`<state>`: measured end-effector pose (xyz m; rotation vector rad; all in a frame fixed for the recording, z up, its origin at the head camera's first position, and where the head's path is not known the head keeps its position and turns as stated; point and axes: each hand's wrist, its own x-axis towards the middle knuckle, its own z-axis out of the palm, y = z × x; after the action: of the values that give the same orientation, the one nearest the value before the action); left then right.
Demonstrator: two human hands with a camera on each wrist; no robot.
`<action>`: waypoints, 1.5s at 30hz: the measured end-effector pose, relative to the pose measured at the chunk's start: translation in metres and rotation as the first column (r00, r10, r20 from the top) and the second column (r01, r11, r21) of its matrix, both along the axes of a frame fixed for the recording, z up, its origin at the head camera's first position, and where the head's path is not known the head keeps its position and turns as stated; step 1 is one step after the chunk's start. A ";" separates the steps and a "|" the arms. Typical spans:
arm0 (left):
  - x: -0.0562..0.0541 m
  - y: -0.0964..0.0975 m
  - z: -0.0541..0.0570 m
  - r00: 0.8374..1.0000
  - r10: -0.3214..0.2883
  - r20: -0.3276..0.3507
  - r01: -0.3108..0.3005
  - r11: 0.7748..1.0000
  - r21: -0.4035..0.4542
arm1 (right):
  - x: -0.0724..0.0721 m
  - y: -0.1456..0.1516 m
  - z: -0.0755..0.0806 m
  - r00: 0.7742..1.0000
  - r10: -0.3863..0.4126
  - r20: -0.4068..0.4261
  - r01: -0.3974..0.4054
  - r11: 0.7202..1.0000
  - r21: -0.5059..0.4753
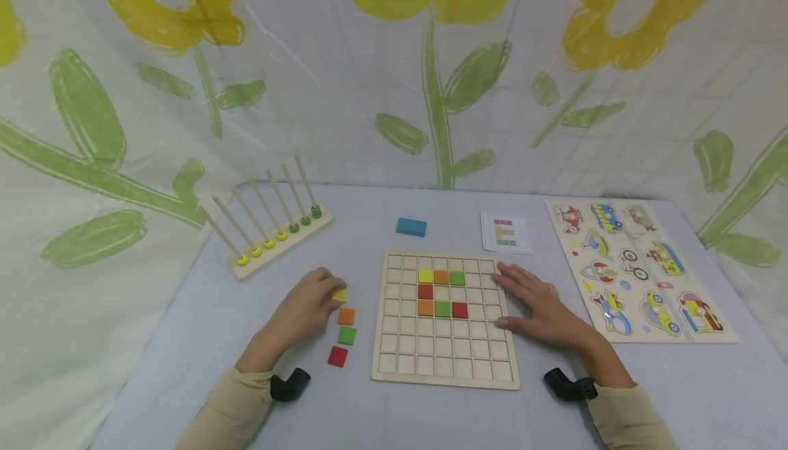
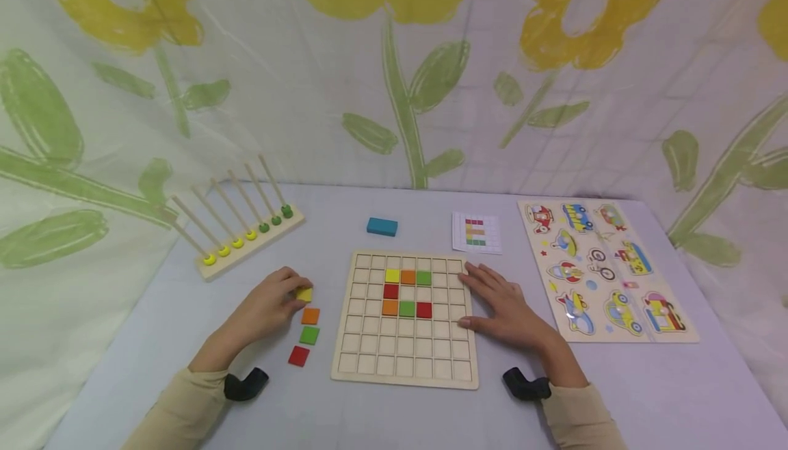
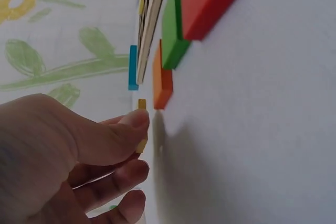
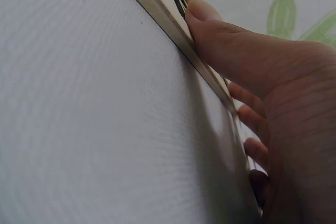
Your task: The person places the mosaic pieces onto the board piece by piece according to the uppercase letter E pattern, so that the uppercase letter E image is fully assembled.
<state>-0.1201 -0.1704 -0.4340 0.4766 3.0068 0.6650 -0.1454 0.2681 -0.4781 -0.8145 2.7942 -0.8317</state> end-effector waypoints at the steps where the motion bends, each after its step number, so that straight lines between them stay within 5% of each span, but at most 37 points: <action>1: 0.000 0.001 0.001 1.000 0.004 -0.003 -0.004 1.000 0.007 | 0.000 0.000 0.000 1.000 -0.001 0.000 0.001 1.000 0.002; 8: -0.001 0.028 0.015 1.000 -0.013 0.017 0.012 0.996 0.087 | 0.001 0.001 -0.001 1.000 -0.004 0.002 0.004 1.000 -0.001; 14: 0.004 0.063 0.016 0.992 -0.119 0.033 0.116 0.990 0.080 | 0.002 0.000 -0.002 1.000 -0.001 0.004 0.001 1.000 -0.005; 26: 0.012 0.104 0.005 0.937 -0.347 0.031 0.347 0.938 -0.003 | 0.000 0.000 -0.002 1.000 0.008 -0.011 -0.008 1.000 0.000; 45: 0.013 0.116 -0.002 0.930 -0.365 -0.028 0.363 0.930 -0.064 | 0.000 -0.001 0.001 0.999 0.019 -0.036 -0.019 1.000 -0.002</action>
<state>-0.1070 -0.0539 -0.4360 1.0213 2.8400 0.5409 -0.1457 0.2675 -0.4776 -0.8642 2.8126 -0.8252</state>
